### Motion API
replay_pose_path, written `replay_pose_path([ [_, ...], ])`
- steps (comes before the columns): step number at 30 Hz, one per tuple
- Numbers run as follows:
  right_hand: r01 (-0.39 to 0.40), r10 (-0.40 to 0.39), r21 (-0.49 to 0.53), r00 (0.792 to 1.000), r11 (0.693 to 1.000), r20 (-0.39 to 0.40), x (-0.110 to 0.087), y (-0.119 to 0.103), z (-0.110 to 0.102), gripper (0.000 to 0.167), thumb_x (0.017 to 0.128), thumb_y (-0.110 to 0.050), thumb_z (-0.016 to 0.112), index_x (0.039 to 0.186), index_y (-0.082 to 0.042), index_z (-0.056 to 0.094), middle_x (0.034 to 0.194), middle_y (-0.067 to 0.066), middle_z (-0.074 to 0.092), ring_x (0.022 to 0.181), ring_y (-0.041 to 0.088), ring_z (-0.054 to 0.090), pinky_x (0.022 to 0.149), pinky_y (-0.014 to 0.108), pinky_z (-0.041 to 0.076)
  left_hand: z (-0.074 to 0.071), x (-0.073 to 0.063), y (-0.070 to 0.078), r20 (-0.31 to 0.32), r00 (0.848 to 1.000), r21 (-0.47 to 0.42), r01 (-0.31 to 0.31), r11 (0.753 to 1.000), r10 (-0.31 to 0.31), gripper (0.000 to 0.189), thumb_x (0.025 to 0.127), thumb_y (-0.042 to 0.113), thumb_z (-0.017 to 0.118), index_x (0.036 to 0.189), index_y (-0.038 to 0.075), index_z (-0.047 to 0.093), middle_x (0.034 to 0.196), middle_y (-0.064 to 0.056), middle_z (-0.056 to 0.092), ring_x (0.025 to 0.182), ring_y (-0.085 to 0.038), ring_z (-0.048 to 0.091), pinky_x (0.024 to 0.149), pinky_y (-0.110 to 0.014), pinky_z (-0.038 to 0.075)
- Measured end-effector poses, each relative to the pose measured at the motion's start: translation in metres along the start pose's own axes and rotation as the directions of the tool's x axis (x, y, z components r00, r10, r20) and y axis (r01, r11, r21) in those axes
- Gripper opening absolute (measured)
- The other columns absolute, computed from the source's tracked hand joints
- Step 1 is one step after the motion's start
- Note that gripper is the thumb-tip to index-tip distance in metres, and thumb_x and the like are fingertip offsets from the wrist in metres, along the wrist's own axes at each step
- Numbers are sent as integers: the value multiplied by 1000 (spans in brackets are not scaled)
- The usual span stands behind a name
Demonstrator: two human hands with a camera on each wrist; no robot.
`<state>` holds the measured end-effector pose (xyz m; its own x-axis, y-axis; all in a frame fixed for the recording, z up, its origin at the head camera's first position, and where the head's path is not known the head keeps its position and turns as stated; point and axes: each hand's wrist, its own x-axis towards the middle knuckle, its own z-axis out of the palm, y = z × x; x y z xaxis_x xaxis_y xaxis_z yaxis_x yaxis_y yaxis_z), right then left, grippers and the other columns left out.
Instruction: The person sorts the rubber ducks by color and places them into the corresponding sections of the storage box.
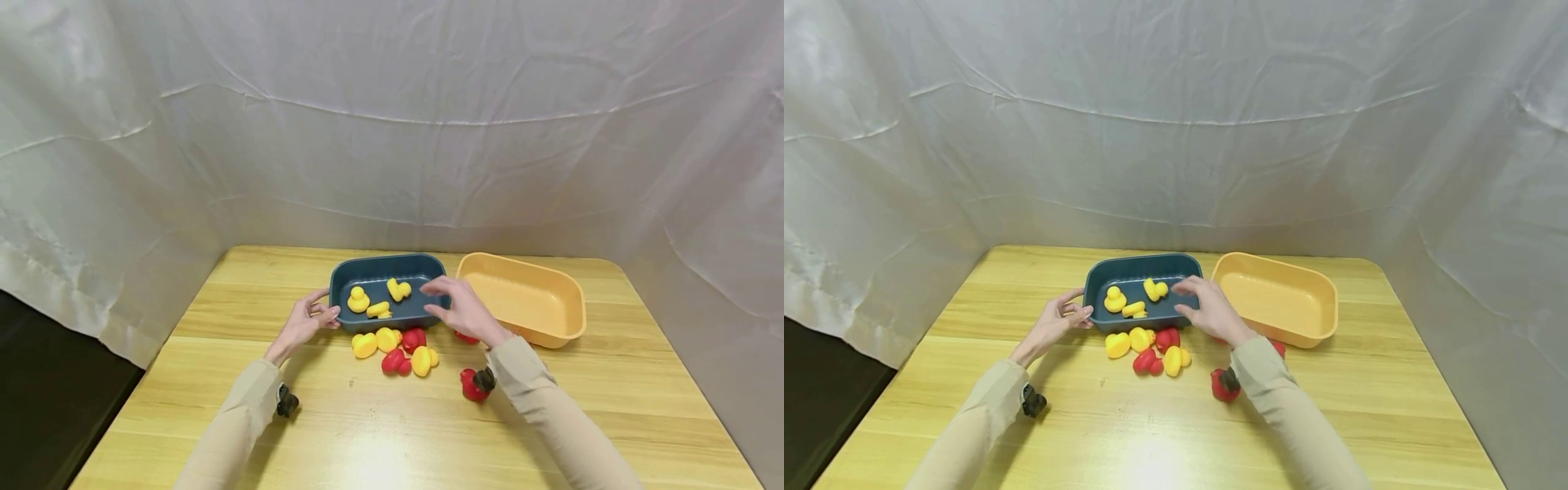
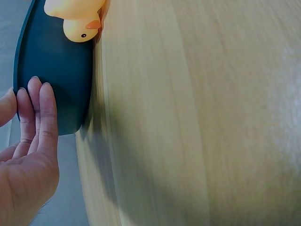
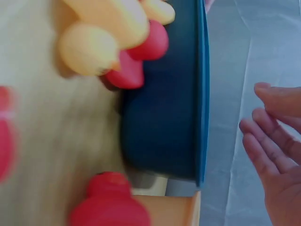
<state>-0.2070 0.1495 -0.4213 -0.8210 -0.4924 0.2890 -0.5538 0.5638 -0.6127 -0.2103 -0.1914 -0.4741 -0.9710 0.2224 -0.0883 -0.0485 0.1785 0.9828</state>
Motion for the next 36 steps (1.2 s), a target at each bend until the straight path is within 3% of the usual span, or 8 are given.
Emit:
replay_pose_path([
  [4,77,-78,33,996,996,36,-26,3,3,26,88,-4,76,112,3,71,107,17,74,95,31,70,89,47,60,1,-1,1,2,1000,-1,-3,1000,3,67,99,9,63,155,-5,28,82,0,66,80,-21,74,89,-45,62],
  [11,-44,39,29,985,999,169,-49,8,7,31,91,-15,75,117,1,71,112,14,75,102,28,71,93,46,60,0,0,1,7,1000,13,-12,1000,12,66,100,10,62,155,-5,28,83,-2,66,83,-26,74,90,-48,62],
  [25,-110,103,12,960,994,261,-55,14,17,43,88,-26,79,119,2,70,113,16,74,102,29,72,93,44,61,0,0,0,2,1000,11,-14,1000,14,67,99,9,63,155,-6,28,83,-2,66,81,-23,74,89,-48,62],
  [36,-81,79,-4,964,997,254,-54,14,21,43,84,-28,83,113,2,72,103,13,77,92,24,73,85,40,63,0,0,-1,2,1000,7,-12,1000,12,66,100,9,62,154,-7,28,84,-4,66,81,-22,74,90,-47,62],
])
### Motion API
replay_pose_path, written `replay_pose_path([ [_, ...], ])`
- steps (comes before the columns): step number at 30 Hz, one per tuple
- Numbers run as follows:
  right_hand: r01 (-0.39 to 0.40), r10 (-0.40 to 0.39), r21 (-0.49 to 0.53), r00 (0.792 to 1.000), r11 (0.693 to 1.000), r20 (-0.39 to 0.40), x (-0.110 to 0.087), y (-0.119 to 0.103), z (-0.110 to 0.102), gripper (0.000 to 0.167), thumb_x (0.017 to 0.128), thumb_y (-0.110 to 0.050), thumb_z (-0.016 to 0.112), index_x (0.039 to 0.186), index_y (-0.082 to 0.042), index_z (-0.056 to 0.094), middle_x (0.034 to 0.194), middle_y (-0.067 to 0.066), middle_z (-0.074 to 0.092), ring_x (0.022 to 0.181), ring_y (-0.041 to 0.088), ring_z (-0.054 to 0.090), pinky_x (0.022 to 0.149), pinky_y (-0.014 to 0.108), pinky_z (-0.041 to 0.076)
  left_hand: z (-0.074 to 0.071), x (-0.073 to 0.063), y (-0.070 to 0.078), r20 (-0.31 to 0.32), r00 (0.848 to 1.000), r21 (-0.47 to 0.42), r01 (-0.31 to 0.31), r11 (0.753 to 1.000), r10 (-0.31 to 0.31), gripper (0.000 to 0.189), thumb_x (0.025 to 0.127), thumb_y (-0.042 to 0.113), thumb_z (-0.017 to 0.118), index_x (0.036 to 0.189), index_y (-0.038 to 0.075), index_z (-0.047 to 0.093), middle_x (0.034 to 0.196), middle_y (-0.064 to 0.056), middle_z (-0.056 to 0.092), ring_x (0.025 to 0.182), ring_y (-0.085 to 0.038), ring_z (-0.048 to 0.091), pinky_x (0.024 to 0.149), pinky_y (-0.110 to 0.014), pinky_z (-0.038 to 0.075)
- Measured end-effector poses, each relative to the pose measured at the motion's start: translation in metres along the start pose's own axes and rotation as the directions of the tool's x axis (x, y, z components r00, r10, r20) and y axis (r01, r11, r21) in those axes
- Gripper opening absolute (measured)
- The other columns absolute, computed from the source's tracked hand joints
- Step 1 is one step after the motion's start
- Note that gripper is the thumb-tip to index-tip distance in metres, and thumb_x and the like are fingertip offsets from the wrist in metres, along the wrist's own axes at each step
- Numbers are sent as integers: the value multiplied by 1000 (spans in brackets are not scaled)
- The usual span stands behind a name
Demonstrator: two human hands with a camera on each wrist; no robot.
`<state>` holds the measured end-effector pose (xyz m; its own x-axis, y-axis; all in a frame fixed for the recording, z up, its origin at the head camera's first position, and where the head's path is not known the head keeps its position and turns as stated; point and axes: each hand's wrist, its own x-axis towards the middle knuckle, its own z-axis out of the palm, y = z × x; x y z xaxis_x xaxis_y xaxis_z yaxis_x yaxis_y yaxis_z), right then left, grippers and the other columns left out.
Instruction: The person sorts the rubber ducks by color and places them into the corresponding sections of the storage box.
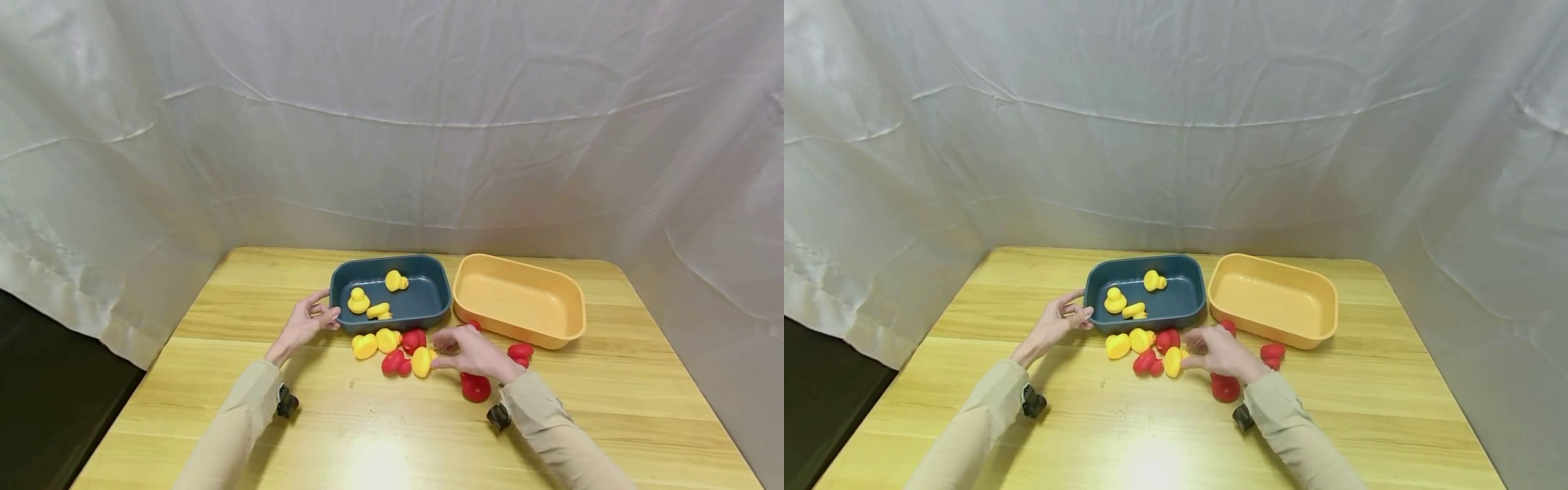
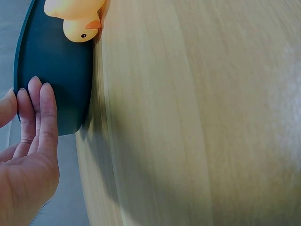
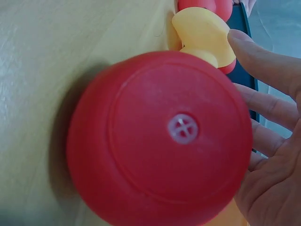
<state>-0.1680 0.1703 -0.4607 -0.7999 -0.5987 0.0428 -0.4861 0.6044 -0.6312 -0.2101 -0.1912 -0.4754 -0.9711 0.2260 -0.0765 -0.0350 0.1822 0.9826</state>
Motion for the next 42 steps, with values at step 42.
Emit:
replay_pose_path([
  [42,-43,43,0,995,999,89,11,-4,8,38,83,-33,83,109,-7,73,83,-1,68,72,8,55,64,18,48,-1,0,-1,8,1000,-14,7,1000,-7,68,100,9,61,155,-6,26,85,-4,66,82,-21,74,89,-44,63],
])
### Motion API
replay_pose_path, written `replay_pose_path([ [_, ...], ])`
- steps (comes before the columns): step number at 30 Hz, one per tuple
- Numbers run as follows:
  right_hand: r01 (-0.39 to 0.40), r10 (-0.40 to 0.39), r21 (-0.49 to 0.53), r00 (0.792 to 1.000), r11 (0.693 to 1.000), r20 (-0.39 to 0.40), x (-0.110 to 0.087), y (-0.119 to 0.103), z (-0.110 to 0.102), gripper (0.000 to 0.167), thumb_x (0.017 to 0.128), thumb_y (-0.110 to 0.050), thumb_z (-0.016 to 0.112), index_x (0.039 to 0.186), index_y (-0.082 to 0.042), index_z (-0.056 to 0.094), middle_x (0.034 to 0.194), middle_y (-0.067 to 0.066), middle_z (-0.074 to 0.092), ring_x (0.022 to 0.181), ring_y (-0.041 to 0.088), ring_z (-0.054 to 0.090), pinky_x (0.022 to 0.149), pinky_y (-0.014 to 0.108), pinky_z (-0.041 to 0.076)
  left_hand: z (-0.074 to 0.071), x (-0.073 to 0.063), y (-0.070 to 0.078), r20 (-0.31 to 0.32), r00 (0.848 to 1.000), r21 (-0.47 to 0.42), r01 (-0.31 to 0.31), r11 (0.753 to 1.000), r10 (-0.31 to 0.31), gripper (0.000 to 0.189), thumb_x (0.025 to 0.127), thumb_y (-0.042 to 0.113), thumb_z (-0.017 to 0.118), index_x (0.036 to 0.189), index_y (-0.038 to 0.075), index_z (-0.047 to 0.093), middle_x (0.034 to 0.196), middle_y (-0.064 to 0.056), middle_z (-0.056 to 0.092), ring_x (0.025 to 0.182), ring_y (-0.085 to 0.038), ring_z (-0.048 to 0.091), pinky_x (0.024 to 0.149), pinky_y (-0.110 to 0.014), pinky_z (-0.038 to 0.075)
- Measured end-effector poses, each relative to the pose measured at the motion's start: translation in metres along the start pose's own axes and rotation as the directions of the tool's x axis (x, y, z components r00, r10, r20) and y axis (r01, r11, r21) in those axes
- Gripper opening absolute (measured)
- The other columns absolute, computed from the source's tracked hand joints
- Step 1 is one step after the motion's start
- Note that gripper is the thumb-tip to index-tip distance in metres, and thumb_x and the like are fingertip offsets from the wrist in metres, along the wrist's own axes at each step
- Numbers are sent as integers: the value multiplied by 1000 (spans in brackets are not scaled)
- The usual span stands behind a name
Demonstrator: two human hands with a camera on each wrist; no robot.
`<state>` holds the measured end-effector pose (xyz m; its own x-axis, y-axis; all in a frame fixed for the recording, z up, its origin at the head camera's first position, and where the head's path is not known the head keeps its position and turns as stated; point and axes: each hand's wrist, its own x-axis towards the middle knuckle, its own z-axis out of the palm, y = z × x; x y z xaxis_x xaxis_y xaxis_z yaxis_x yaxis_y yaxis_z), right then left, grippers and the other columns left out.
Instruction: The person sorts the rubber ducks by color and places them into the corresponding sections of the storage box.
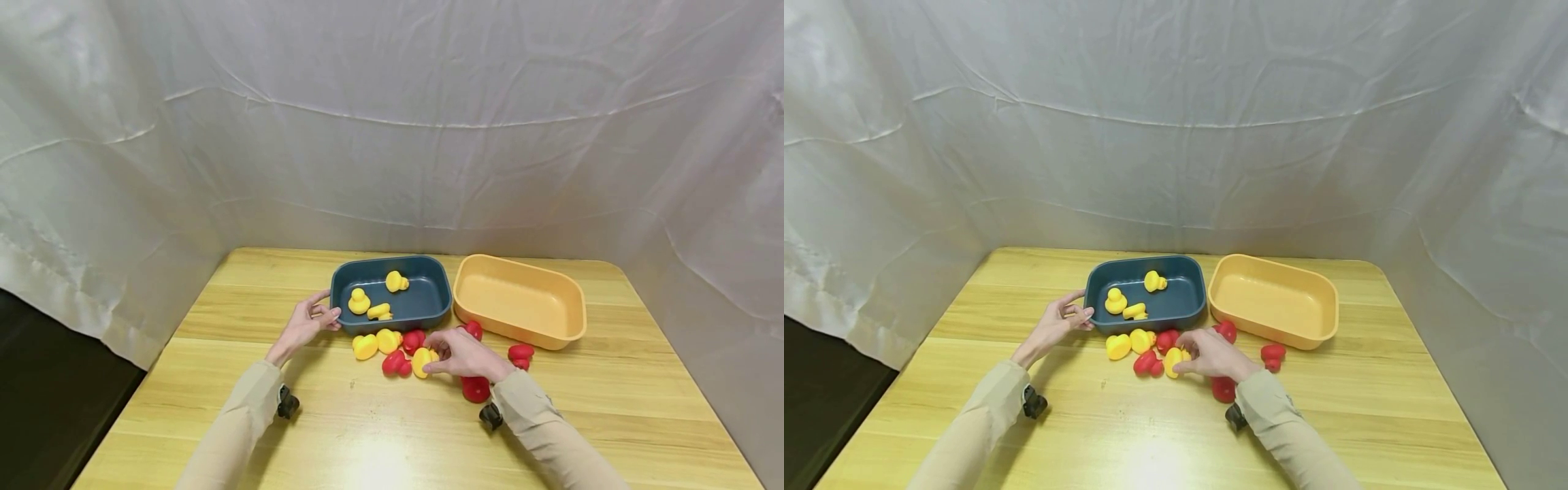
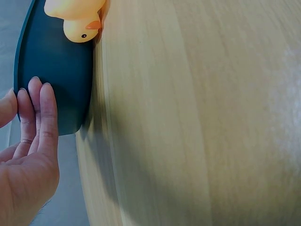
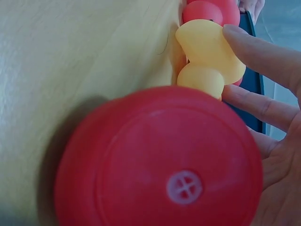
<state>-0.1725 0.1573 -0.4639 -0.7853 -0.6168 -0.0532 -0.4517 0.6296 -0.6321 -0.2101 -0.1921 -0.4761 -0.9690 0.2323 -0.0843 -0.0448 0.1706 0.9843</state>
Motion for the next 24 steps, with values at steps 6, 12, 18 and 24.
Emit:
replay_pose_path([
  [6,2,-2,7,1000,1000,0,-1,-1,-1,37,83,-32,83,108,-6,73,83,0,69,71,8,55,63,18,48,0,0,0,-2,1000,2,-5,1000,5,67,100,8,62,155,-6,27,84,-3,66,81,-21,74,89,-46,62],
  [12,-29,30,52,1000,998,-10,-2,0,-3,42,83,-31,83,113,-5,73,89,1,70,77,11,59,68,18,52,0,1,0,3,1000,0,-4,1000,4,68,100,9,62,155,-7,26,84,-5,67,80,-20,74,89,-45,62],
  [18,-35,39,100,999,994,-35,-4,0,-7,44,83,-31,83,116,-4,71,91,1,69,79,10,59,72,18,55,-1,1,0,5,1000,-1,-7,1000,7,68,100,9,61,155,-8,25,84,-5,66,80,-19,74,89,-44,63],
  [24,-35,43,118,997,992,-66,-4,-2,-11,43,83,-31,83,115,-5,71,94,3,70,81,11,60,73,18,56,-1,0,0,6,1000,-4,-10,1000,10,67,100,8,61,155,-7,26,84,-5,66,80,-19,74,88,-45,63],
])
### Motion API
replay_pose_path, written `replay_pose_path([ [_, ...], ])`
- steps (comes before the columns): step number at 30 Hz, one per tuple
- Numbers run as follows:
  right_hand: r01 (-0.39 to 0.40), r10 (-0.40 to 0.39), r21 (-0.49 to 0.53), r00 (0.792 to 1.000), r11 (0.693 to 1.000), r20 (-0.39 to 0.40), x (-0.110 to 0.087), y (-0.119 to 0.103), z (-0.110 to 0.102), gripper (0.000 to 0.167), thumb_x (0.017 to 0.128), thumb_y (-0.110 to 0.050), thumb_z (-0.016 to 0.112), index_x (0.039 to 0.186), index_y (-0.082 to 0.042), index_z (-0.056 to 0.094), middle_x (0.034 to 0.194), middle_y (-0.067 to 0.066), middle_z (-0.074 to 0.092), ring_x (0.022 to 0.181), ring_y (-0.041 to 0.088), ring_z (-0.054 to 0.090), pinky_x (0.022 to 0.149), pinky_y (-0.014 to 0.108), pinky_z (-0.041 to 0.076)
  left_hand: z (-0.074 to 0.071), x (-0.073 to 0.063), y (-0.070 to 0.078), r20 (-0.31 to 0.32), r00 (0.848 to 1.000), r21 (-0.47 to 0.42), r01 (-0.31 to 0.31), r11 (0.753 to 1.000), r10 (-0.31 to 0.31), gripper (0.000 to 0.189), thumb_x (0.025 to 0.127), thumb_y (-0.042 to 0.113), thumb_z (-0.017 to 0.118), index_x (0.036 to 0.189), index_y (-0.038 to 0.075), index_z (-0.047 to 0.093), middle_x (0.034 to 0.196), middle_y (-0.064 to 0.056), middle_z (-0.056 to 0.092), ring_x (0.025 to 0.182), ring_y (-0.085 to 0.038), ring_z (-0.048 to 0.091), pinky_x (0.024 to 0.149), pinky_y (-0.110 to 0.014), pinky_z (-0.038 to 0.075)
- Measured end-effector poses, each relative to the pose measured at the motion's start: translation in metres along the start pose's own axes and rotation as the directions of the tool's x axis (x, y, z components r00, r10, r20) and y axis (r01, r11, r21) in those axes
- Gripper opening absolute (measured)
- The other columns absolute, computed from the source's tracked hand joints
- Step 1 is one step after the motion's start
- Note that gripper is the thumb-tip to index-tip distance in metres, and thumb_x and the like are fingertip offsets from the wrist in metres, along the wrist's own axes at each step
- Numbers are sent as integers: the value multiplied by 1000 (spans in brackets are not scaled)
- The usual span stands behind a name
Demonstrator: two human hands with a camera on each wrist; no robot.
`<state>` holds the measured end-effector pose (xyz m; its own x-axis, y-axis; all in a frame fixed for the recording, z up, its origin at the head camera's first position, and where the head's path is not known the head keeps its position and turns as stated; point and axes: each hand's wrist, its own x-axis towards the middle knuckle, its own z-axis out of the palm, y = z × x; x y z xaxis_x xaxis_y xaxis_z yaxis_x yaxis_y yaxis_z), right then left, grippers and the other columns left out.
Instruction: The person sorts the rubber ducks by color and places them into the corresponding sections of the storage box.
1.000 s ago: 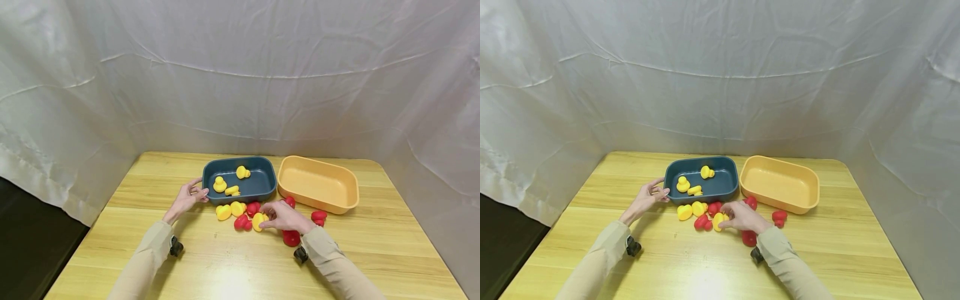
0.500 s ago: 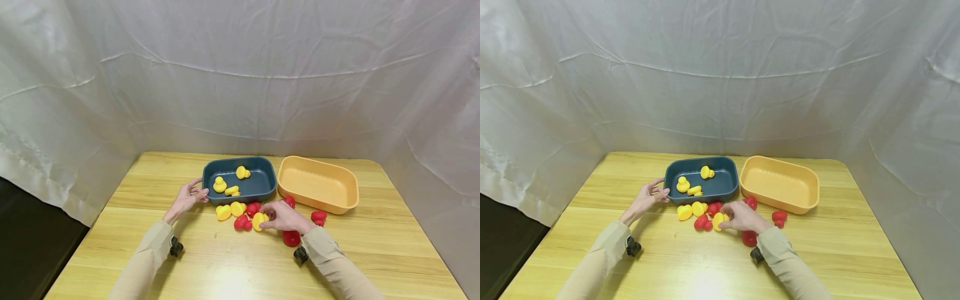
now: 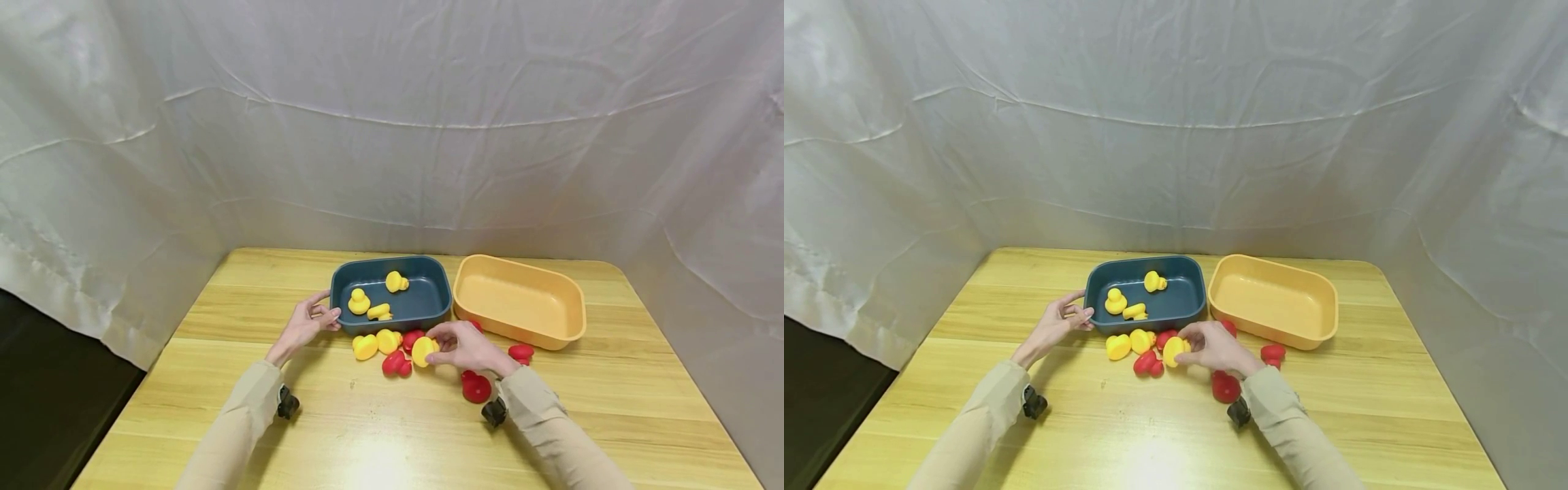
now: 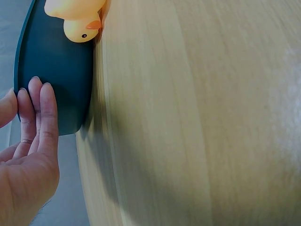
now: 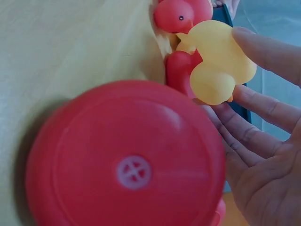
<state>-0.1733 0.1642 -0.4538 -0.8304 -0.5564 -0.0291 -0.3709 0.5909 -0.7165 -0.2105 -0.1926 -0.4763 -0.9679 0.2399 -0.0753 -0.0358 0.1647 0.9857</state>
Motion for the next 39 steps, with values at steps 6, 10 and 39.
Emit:
replay_pose_path([
  [6,-2,2,4,1000,1000,-15,2,-4,-8,41,84,-31,82,114,-6,71,95,2,70,83,11,61,77,26,58,0,1,0,0,1000,0,-3,1000,3,68,100,8,61,155,-7,25,84,-4,66,80,-18,74,86,-41,64],
  [10,9,-9,4,999,1000,-31,5,-5,-15,41,84,-30,82,114,-5,71,97,3,70,83,11,61,77,27,57,0,0,2,-9,1000,5,-2,1000,2,68,99,8,62,154,-8,26,83,-4,66,79,-19,74,86,-41,64],
  [39,18,-19,-8,984,1000,-175,34,-16,-52,42,87,-22,80,120,1,68,105,13,72,90,22,65,89,47,59,0,-1,1,-9,1000,5,3,1000,-3,68,99,8,62,155,-8,26,83,-3,66,79,-20,74,87,-42,63],
])
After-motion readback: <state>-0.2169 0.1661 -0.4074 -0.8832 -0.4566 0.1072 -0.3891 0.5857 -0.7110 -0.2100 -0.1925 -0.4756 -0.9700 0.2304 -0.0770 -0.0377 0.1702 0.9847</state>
